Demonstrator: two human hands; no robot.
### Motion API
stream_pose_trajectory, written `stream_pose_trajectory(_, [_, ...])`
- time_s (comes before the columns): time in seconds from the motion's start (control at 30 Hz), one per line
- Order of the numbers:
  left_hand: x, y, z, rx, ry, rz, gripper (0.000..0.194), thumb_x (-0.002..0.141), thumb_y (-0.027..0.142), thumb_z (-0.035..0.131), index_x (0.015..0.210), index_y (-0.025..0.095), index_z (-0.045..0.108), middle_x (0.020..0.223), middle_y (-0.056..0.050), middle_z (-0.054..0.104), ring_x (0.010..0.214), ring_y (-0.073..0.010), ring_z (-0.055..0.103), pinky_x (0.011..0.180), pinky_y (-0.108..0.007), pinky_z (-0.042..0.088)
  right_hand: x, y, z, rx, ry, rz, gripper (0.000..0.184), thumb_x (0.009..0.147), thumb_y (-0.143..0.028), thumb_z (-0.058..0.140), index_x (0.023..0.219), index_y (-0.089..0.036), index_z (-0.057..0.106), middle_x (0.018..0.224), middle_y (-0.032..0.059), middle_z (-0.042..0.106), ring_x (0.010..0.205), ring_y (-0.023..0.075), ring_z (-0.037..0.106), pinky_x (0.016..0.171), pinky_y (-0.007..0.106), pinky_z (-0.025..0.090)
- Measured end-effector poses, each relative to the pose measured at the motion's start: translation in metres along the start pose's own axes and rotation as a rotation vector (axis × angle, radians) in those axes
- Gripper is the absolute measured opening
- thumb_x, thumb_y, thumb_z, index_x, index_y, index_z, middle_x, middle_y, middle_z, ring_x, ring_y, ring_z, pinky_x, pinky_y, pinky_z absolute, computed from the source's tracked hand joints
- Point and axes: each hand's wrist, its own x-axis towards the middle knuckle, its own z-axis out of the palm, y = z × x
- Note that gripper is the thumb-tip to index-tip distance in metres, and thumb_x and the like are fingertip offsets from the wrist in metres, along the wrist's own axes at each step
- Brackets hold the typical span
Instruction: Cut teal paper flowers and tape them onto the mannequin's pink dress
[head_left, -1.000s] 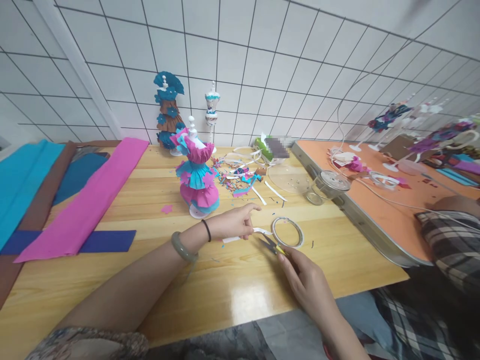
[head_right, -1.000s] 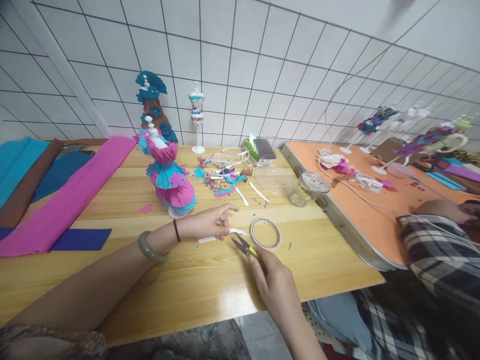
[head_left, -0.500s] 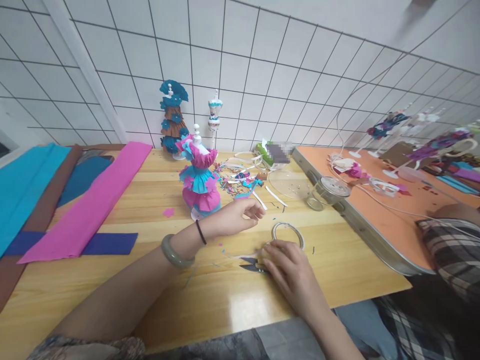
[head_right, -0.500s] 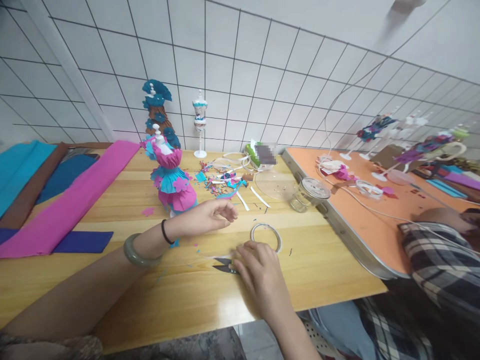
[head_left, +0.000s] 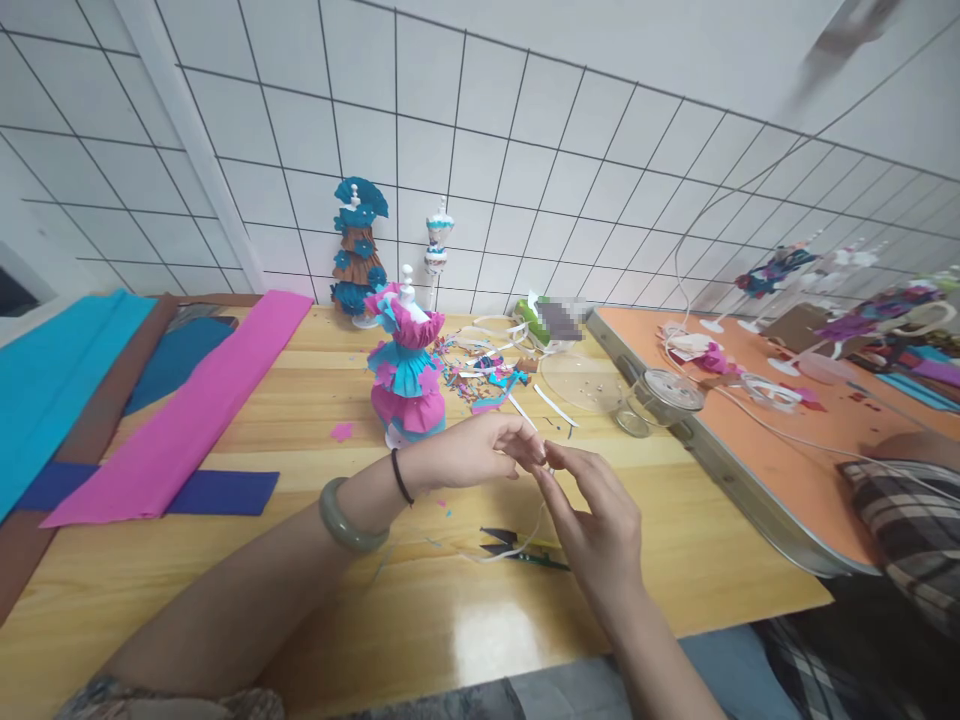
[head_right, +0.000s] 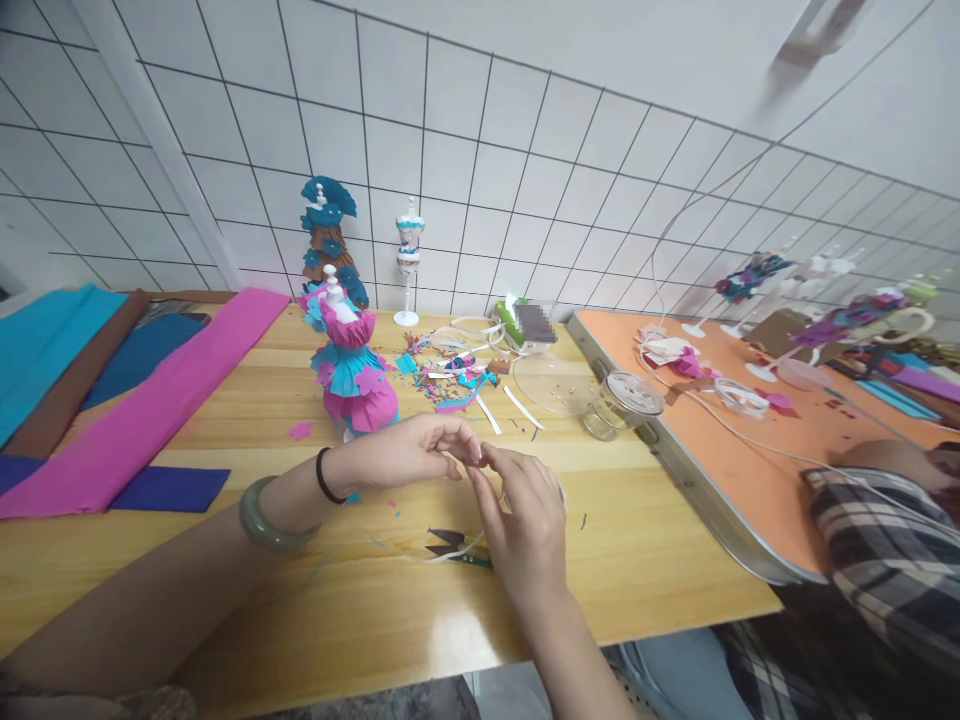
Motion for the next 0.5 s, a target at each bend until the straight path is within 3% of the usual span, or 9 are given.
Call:
stream_pose_trajectory(0.33, [-0.0012,-0.0006,-0.0035,0.111,-0.046,0.029,0.031,0.067,-0.007,0.046,0.087,0.011,0.061,0.088,-0.004,0.065,0.082,-0.0103,0.059,0.078,-0.026,0.045,0.0055,-0.0042,-0.0003,0.06,0.036,0.05,0.012,0.087,-0.016,0.056,0.095,-0.019,0.064,0.087,0.0087,0.07,0.08,0.0199,0.065,0.073,0.035,0.052])
stream_pose_trajectory(0.5, [-0.0024,0.0011,-0.0041,0.025,-0.083,-0.007,0.034,0.069,0.0,0.056,0.1,0.012,0.062,0.095,-0.007,0.066,0.088,-0.0127,0.061,0.081,-0.028,0.047,0.0073,-0.0018,0.0025,0.081,0.074,0.153,0.011,0.088,-0.02,0.055,0.092,-0.019,0.065,0.083,0.0079,0.07,0.077,0.0193,0.066,0.069,0.033,0.053])
